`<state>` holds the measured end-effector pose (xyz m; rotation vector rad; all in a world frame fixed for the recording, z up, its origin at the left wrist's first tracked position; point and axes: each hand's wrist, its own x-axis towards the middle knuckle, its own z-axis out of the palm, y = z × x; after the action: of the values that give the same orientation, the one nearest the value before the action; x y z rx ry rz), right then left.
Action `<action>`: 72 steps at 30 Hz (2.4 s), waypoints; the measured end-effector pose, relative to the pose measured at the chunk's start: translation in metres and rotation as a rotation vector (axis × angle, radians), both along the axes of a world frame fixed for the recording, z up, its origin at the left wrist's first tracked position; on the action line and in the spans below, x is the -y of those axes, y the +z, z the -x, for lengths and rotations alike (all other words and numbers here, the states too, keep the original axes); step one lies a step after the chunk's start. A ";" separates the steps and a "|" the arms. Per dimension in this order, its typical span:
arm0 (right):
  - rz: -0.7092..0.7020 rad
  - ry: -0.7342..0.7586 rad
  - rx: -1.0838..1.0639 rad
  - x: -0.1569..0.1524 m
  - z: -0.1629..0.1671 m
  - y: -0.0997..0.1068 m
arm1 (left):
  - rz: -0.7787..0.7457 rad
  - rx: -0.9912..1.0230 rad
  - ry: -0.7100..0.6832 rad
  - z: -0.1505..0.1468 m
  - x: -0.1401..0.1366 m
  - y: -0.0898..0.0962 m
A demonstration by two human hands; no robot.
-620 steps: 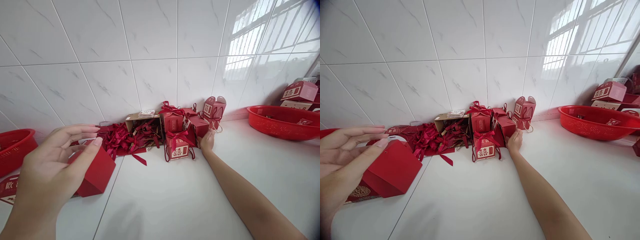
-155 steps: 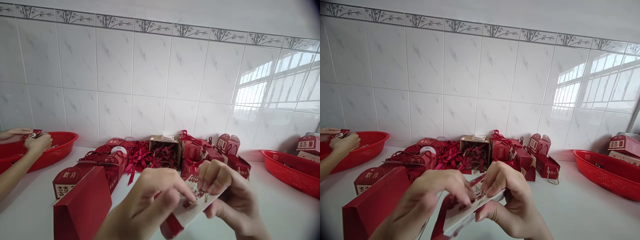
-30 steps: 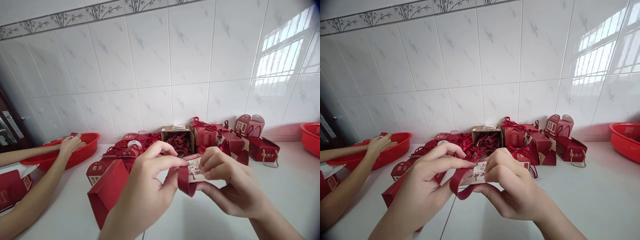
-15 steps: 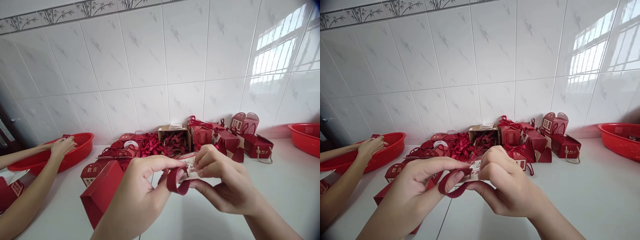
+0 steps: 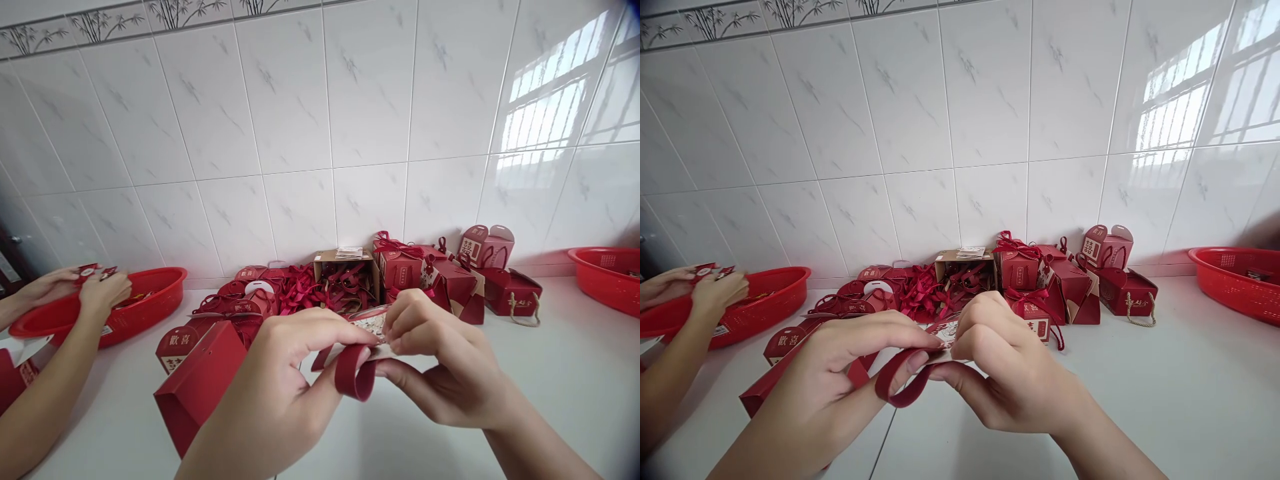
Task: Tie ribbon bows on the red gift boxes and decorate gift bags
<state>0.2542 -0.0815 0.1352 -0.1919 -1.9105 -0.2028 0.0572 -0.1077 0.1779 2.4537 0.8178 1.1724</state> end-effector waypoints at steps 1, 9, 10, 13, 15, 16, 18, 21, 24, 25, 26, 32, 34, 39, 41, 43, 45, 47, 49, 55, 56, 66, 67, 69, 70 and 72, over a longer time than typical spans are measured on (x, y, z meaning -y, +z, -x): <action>-0.001 0.003 -0.002 0.000 0.000 0.000 | -0.015 0.001 -0.013 0.000 0.001 0.001; -0.064 -0.039 -0.048 0.000 -0.002 0.004 | -0.037 -0.003 -0.178 0.004 -0.009 0.000; -0.080 -0.050 -0.056 0.000 -0.003 0.005 | -0.044 0.018 -0.200 0.003 -0.011 -0.002; -0.122 -0.061 -0.110 -0.002 -0.004 0.006 | -0.104 0.104 -0.237 -0.003 -0.017 -0.008; -0.135 -0.049 -0.169 -0.003 -0.004 0.006 | -0.177 0.164 -0.241 -0.008 -0.019 -0.011; -0.126 -0.037 -0.202 -0.003 -0.004 0.006 | -0.214 0.189 -0.244 -0.011 -0.019 -0.013; -0.060 0.003 -0.274 -0.002 -0.004 0.006 | -0.275 0.223 -0.247 -0.014 -0.020 -0.015; 0.091 0.023 -0.319 -0.001 -0.004 0.008 | -0.365 0.237 -0.245 -0.016 -0.020 -0.015; 0.093 0.022 -0.262 0.001 -0.005 0.010 | -0.424 0.221 -0.234 -0.017 -0.017 -0.014; 0.065 0.041 -0.244 0.001 -0.005 0.011 | -0.412 0.208 -0.223 -0.017 -0.016 -0.014; 0.037 0.063 -0.230 0.001 -0.006 0.011 | -0.388 0.194 -0.210 -0.017 -0.014 -0.013; -0.106 0.001 -0.185 0.001 -0.006 0.010 | -0.190 0.154 -0.227 -0.011 -0.010 -0.007; -0.122 -0.015 -0.174 0.001 -0.005 0.009 | -0.064 0.160 -0.222 -0.009 -0.010 -0.006; -0.109 -0.008 -0.163 0.002 -0.003 0.009 | 0.106 0.249 -0.218 -0.007 -0.007 -0.007; -0.114 -0.005 -0.158 0.003 -0.003 0.009 | 0.134 0.283 -0.248 -0.008 -0.006 -0.007; -0.112 -0.006 -0.165 0.003 -0.003 0.009 | 0.173 0.325 -0.273 -0.009 -0.007 -0.007; -0.105 -0.011 -0.182 0.004 -0.002 0.009 | 0.205 0.379 -0.301 -0.010 -0.008 -0.008; -0.094 -0.011 -0.194 0.004 -0.001 0.010 | 0.224 0.413 -0.317 -0.011 -0.008 -0.008; -0.086 0.001 -0.202 0.004 0.000 0.011 | 0.228 0.431 -0.310 -0.013 -0.007 -0.009; -0.026 -0.001 -0.262 0.002 0.004 0.013 | 0.248 0.523 -0.178 -0.018 -0.005 -0.009; -0.010 -0.001 -0.261 0.002 0.005 0.012 | 0.251 0.525 -0.160 -0.018 -0.005 -0.009; 0.111 0.021 -0.292 0.000 0.010 0.009 | 0.285 0.513 -0.049 -0.017 -0.004 -0.009; 0.115 0.021 -0.294 0.001 0.010 0.009 | 0.286 0.516 -0.050 -0.018 -0.004 -0.009; 0.129 0.019 -0.297 0.001 0.011 0.009 | 0.288 0.519 -0.049 -0.018 -0.004 -0.008; 0.136 0.018 -0.302 0.001 0.011 0.009 | 0.287 0.519 -0.044 -0.019 -0.004 -0.007; 0.151 0.017 -0.314 0.001 0.011 0.008 | 0.288 0.517 -0.021 -0.019 -0.005 -0.007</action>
<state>0.2428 -0.0823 0.1431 -0.2911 -1.6142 -0.0145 0.0759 -0.1024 0.1712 1.8067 0.7365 1.4721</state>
